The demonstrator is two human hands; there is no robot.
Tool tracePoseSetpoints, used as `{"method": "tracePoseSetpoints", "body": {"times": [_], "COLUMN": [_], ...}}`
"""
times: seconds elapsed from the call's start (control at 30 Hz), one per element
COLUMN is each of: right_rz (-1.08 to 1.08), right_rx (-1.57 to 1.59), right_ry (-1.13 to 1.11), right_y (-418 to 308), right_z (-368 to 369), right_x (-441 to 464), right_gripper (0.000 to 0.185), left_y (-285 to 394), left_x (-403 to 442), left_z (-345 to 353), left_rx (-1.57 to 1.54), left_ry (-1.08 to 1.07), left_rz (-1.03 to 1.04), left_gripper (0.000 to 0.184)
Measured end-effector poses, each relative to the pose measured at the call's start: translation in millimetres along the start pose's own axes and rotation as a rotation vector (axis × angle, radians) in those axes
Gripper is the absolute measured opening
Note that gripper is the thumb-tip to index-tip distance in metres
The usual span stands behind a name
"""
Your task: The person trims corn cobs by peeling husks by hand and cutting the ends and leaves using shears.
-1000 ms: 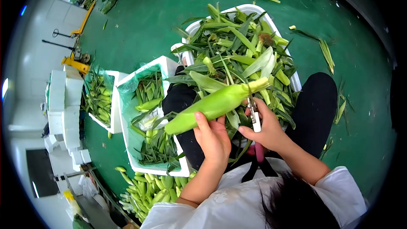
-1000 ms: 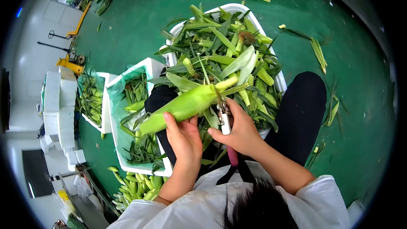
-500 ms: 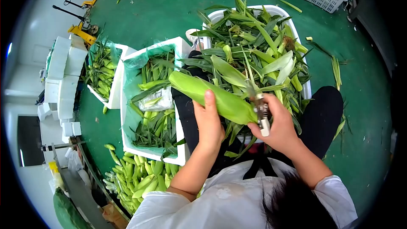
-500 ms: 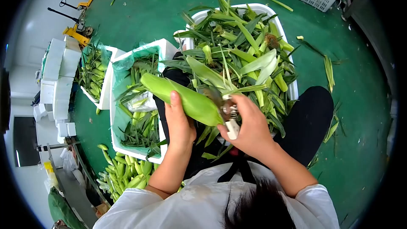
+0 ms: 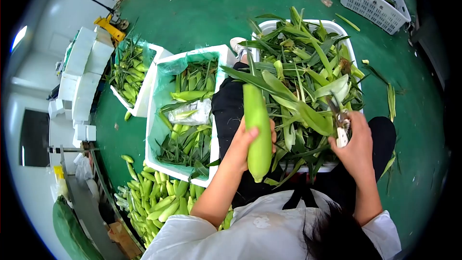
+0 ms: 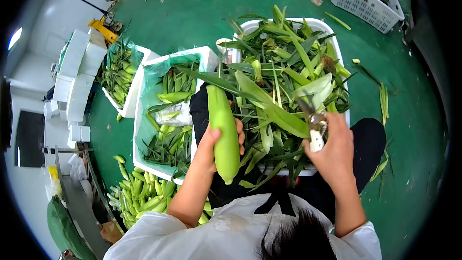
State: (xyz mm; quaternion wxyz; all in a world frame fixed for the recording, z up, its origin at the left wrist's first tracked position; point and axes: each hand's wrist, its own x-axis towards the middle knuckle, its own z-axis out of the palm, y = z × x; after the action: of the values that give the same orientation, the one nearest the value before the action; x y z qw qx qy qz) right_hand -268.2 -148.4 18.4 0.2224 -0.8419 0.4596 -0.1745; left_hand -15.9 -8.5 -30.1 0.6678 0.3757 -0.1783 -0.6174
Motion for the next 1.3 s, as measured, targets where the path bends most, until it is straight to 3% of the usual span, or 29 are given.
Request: {"method": "tracePoseSetpoints", "body": {"times": [0.07,0.13,0.2,0.33,0.37,0.4,0.53,0.57,0.67,0.83,0.9,0.97,1.0,1.13,1.17,1.2,1.27,1.3], "right_rz": [-0.023,0.167,0.106,-0.328,-0.216,0.09,0.459,0.454,0.446,0.42,0.395,0.068,-0.088,-0.225,-0.148,0.266,0.555,0.596], "right_rx": [0.351,0.998,1.111,0.961,0.933,1.081,1.394,1.455,1.527,1.441,1.356,0.946,0.737,0.756,1.0,1.269,1.565,1.749], "right_ry": [-0.215,-0.736,-0.924,-0.782,-0.884,-0.959,-0.699,-0.642,-0.547,-0.56,-0.557,-0.431,-0.37,-0.406,-0.405,-0.701,-0.687,-0.674], "right_y": [-2,-3,3,-2,-10,-14,-13,-17,-32,-43,-39,-30,-27,-31,-29,-39,-47,-47], "right_z": [-5,-9,0,8,-1,-3,-1,-1,-6,-13,-9,-3,-1,0,14,-5,-7,1], "right_x": [-10,-7,-3,9,14,9,-3,-4,-5,0,3,8,10,12,6,5,-5,-9], "right_gripper": [0.067,0.074,0.074,0.071,0.059,0.041,0.024,0.024,0.028,0.028,0.029,0.031,0.032,0.032,0.03,0.03,0.031,0.033], "left_y": [1,8,22,26,21,17,13,10,9,13,23,32,36,42,42,28,0,-11], "left_x": [-9,-15,-18,-18,-18,-17,-11,-8,8,15,17,18,19,22,25,26,25,21], "left_z": [5,4,5,3,2,2,25,32,43,49,48,47,48,42,37,21,16,16], "left_rx": [0.384,0.638,0.646,0.64,0.59,0.541,0.84,1.054,1.232,1.353,1.479,1.574,1.558,1.32,1.261,1.053,0.623,0.482], "left_ry": [0.092,-0.056,-0.207,-0.368,-0.364,-0.359,-0.188,-0.156,-0.256,-0.114,-0.193,-0.253,-0.291,-0.478,-0.539,-0.582,-0.599,-0.534], "left_rz": [0.039,0.038,-0.07,-0.239,-0.278,-0.314,-0.067,0.159,0.429,0.551,0.525,0.456,0.401,0.245,0.23,0.171,0.137,0.051], "left_gripper": [0.084,0.081,0.083,0.079,0.078,0.078,0.071,0.065,0.062,0.063,0.062,0.062,0.061,0.061,0.062,0.06,0.059,0.061]}}
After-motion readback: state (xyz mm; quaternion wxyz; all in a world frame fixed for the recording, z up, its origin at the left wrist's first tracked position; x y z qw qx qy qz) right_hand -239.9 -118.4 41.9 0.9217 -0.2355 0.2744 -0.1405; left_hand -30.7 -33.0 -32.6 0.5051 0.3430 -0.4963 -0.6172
